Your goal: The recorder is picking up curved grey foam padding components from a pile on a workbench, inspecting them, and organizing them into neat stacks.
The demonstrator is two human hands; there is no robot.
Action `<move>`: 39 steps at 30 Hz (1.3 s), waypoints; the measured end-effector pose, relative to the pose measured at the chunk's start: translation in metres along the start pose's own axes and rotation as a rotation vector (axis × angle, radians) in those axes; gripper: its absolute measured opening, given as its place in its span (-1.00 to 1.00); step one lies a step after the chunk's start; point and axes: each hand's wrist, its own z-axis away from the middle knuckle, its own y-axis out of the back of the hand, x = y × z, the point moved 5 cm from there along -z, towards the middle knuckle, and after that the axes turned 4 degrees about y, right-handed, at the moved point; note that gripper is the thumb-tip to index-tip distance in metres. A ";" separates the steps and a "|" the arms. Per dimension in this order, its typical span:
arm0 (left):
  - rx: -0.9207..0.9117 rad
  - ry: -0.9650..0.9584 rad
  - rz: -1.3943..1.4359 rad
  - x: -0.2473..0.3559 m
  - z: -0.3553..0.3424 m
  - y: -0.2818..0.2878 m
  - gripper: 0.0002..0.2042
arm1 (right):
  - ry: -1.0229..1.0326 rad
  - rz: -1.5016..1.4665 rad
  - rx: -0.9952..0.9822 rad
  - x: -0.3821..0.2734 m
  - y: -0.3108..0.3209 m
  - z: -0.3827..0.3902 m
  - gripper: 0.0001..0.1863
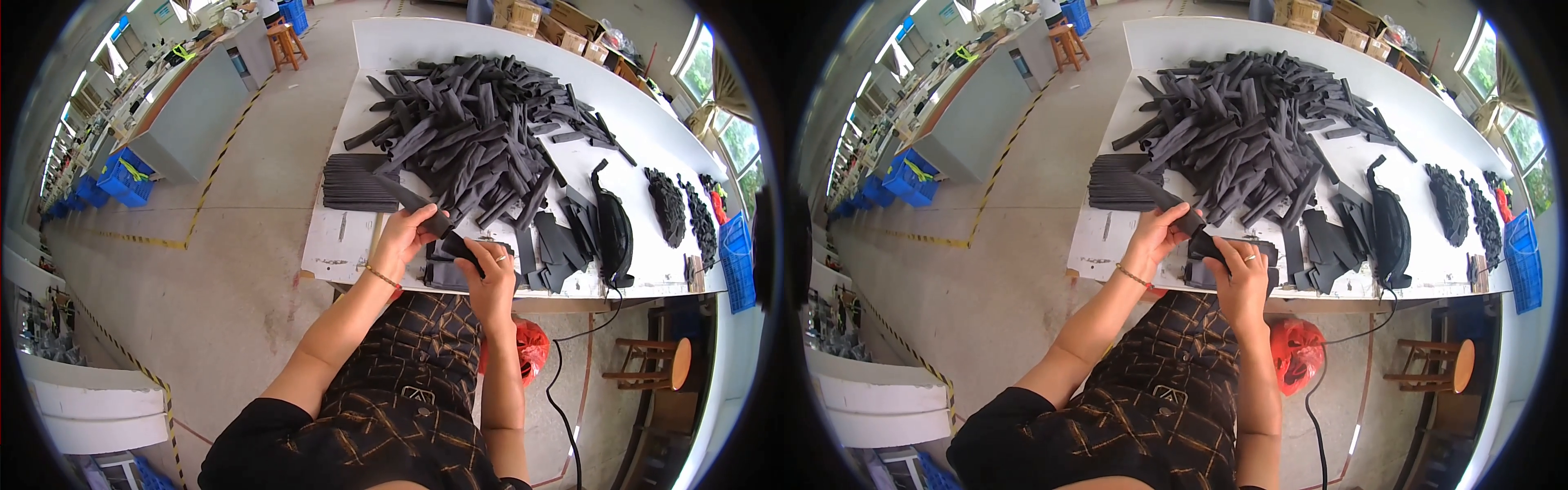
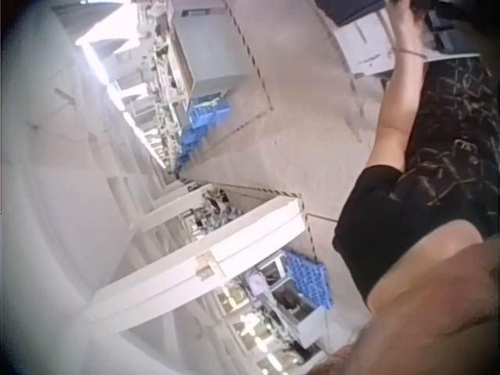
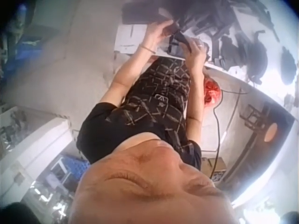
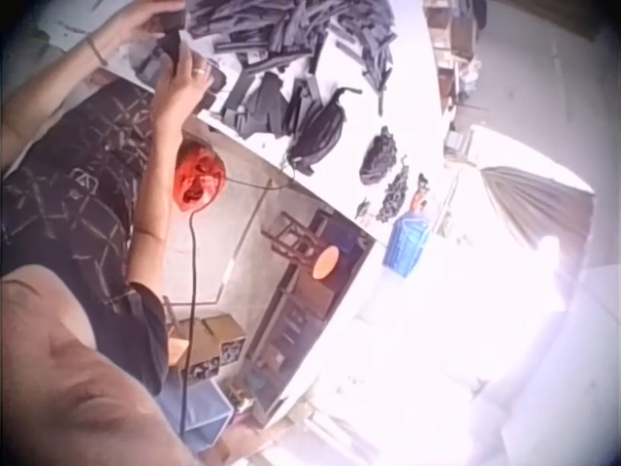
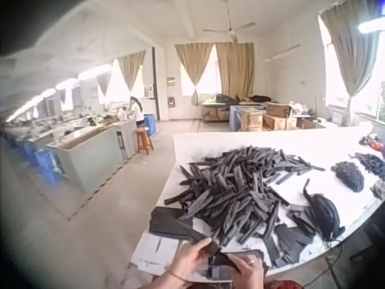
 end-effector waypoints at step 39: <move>-0.292 0.005 0.125 -0.016 0.049 -0.049 -0.71 | 0.042 0.101 0.035 -0.015 -0.031 0.012 -0.38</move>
